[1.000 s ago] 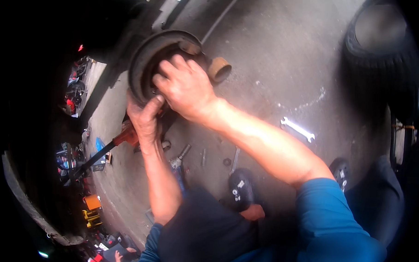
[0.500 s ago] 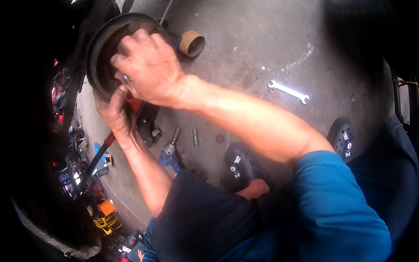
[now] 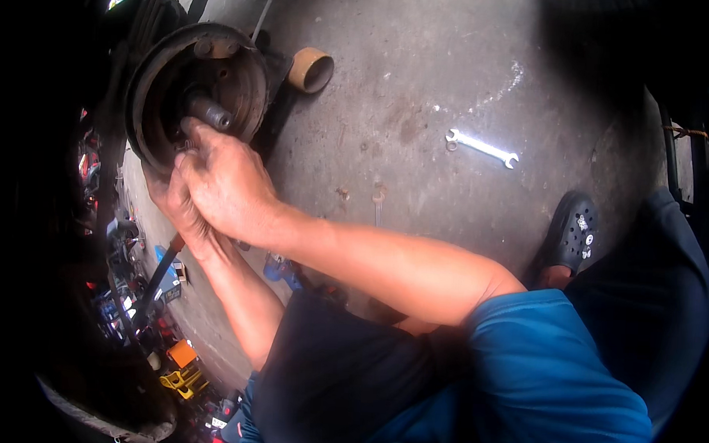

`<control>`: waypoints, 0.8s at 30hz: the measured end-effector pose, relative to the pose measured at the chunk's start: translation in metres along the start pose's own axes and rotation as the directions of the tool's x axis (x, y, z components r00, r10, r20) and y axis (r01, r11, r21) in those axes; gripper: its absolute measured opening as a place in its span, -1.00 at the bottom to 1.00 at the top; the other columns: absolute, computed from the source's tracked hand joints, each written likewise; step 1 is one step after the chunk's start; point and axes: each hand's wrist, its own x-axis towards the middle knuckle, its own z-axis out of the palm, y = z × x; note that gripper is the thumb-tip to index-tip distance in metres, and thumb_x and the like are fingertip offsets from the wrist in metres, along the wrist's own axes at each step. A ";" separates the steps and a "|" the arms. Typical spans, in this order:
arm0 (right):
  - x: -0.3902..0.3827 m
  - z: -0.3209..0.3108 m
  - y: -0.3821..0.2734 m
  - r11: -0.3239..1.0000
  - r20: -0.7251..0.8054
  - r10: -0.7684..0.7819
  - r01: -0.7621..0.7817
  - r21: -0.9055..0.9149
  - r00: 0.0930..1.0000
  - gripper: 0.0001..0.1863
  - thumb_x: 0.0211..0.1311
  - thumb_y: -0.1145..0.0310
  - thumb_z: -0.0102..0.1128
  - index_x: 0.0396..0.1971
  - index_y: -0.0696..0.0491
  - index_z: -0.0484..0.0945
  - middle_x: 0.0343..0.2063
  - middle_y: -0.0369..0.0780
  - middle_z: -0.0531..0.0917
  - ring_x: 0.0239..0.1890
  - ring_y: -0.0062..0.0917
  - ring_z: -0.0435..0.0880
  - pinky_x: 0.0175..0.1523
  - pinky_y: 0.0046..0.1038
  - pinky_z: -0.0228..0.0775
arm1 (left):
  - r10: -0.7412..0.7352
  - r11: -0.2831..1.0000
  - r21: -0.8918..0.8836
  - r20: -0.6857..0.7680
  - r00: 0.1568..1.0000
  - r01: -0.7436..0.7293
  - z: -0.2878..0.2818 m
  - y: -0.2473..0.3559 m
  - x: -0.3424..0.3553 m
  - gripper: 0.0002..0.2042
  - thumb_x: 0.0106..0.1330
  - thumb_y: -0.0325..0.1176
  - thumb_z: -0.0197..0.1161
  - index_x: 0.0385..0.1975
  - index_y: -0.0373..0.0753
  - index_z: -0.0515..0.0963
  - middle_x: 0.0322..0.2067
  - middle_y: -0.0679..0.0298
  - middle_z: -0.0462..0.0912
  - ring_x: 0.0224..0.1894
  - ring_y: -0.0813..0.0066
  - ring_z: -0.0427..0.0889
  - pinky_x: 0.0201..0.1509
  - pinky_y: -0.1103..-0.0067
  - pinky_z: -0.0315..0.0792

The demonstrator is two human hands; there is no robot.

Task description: The person removes a wheel from a vehicle axle using a hammer and by hand, then adjusts the brake shoes and related assembly components on the axle.

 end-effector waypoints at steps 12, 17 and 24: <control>0.011 -0.008 -0.008 0.945 0.133 0.009 0.035 -0.326 0.991 -0.52 0.24 0.29 0.04 0.02 0.38 0.39 -0.25 0.20 0.61 -0.16 -0.06 0.66 -0.08 -0.31 0.50 | 0.015 0.998 0.058 -0.012 1.000 -0.015 -0.011 -0.004 0.000 -0.38 0.05 -0.47 0.34 0.14 -0.49 0.27 0.06 0.02 0.46 0.03 0.28 0.50 0.20 0.44 0.35; 0.006 -0.004 -0.005 0.928 0.018 -0.147 0.144 -0.342 0.989 -0.62 0.21 0.28 0.00 -0.08 0.25 0.45 -0.43 0.16 0.61 -0.28 0.06 0.61 -0.13 -0.09 0.44 | -0.016 0.997 0.069 -0.057 0.998 0.020 -0.002 -0.001 -0.001 -0.41 0.06 -0.51 0.31 0.12 -0.49 0.28 0.05 0.01 0.47 0.03 0.27 0.50 0.20 0.45 0.35; 0.013 -0.005 -0.003 0.885 0.094 -0.128 0.157 -0.438 0.987 -0.63 0.24 0.26 0.00 -0.09 0.22 0.45 -0.51 0.12 0.61 -0.35 0.07 0.61 -0.18 -0.07 0.45 | -0.023 0.998 0.060 -0.078 0.997 0.028 0.003 0.004 -0.001 -0.44 0.07 -0.55 0.27 0.12 -0.50 0.29 0.04 0.00 0.48 0.04 0.27 0.50 0.19 0.45 0.36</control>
